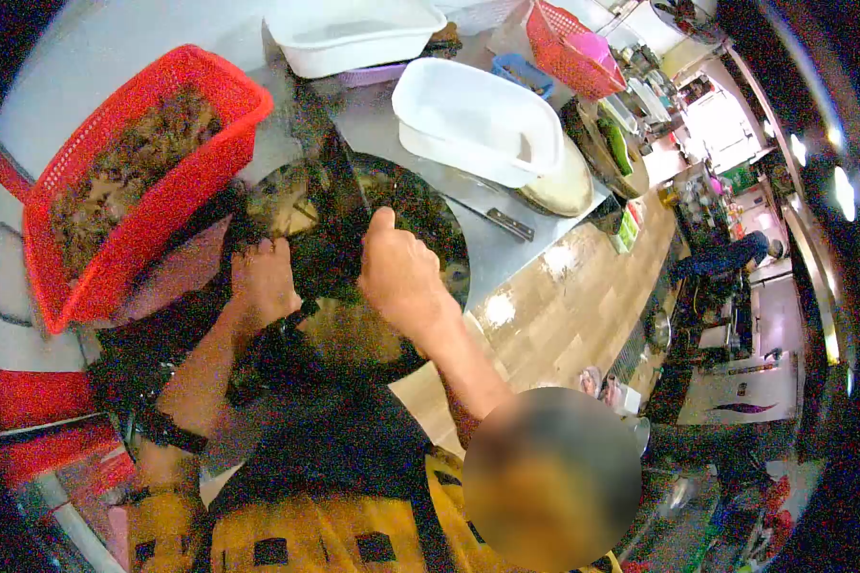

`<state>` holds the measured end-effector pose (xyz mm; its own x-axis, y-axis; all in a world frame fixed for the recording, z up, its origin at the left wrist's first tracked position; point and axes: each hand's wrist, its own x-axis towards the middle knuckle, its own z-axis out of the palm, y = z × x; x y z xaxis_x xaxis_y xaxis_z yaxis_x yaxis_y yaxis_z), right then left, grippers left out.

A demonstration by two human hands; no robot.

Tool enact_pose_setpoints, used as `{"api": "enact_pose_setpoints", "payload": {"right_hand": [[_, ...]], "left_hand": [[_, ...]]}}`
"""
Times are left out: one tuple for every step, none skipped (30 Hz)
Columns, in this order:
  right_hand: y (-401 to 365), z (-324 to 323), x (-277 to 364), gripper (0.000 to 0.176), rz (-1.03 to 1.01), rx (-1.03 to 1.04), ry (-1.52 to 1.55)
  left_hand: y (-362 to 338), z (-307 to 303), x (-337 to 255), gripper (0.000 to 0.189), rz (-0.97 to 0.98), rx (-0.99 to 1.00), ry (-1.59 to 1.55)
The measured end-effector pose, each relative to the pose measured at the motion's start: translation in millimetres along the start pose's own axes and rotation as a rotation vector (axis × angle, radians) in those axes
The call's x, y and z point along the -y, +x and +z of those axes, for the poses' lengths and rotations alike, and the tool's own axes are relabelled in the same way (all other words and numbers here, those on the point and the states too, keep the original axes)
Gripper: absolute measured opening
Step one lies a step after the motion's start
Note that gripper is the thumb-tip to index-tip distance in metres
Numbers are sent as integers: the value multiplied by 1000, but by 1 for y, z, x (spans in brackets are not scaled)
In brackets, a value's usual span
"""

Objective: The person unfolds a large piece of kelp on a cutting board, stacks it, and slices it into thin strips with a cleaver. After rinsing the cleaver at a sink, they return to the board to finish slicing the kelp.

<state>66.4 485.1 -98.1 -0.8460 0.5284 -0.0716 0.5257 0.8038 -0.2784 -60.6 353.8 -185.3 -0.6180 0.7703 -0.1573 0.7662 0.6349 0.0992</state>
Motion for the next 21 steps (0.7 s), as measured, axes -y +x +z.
{"api": "enact_pose_setpoints", "payload": {"right_hand": [[-1,1,4,22,12,-84,43],[3,39,-5,20,-10,-36,-55],[-5,50,-7,20,-89,71,-87],[4,53,-14,20,-54,77,-43],[9,53,-22,19,-10,96,9],[9,38,-23,19,-8,132,28],[8,26,-24,18,-42,105,12],[9,2,-9,17,-7,50,10],[1,-12,2,16,50,16,15],[-2,-1,1,16,59,30,14],[1,19,1,16,63,57,1],[4,38,-1,15,67,75,-11],[2,54,-2,16,5,82,7],[10,56,-11,16,-30,47,14],[12,54,-16,17,-54,27,32],[5,41,-13,17,-56,71,20],[12,19,-8,17,-93,94,-11],[10,3,1,16,-32,66,-36],[8,6,3,16,-33,78,-40],[6,12,7,16,21,57,-10],[7,17,13,16,71,22,22]], "left_hand": [[3,5,1,49,-5,-17,13],[7,6,2,48,-7,-44,29],[6,5,1,48,0,-47,31],[6,0,2,49,4,-56,4],[3,-2,3,49,12,-49,-19],[2,-4,1,49,-1,-4,-19],[6,-5,2,49,-14,-22,-20],[7,-4,2,49,-29,-62,2],[1,1,-2,48,-31,-74,23],[-1,4,-3,48,-27,-59,17],[1,0,-2,49,-21,-13,14],[4,-4,-1,49,-12,24,13],[5,-4,-1,49,-4,12,19],[6,-2,-1,48,-8,-15,17],[2,0,0,47,-7,-23,21],[2,0,-1,44,-11,-21,18],[4,-2,0,44,-17,-36,21],[5,-1,1,42,-20,-73,33],[0,3,-1,41,-15,-87,40],[-2,6,-3,41,-14,-74,35],[-1,3,-2,41,-7,-58,28]]}}
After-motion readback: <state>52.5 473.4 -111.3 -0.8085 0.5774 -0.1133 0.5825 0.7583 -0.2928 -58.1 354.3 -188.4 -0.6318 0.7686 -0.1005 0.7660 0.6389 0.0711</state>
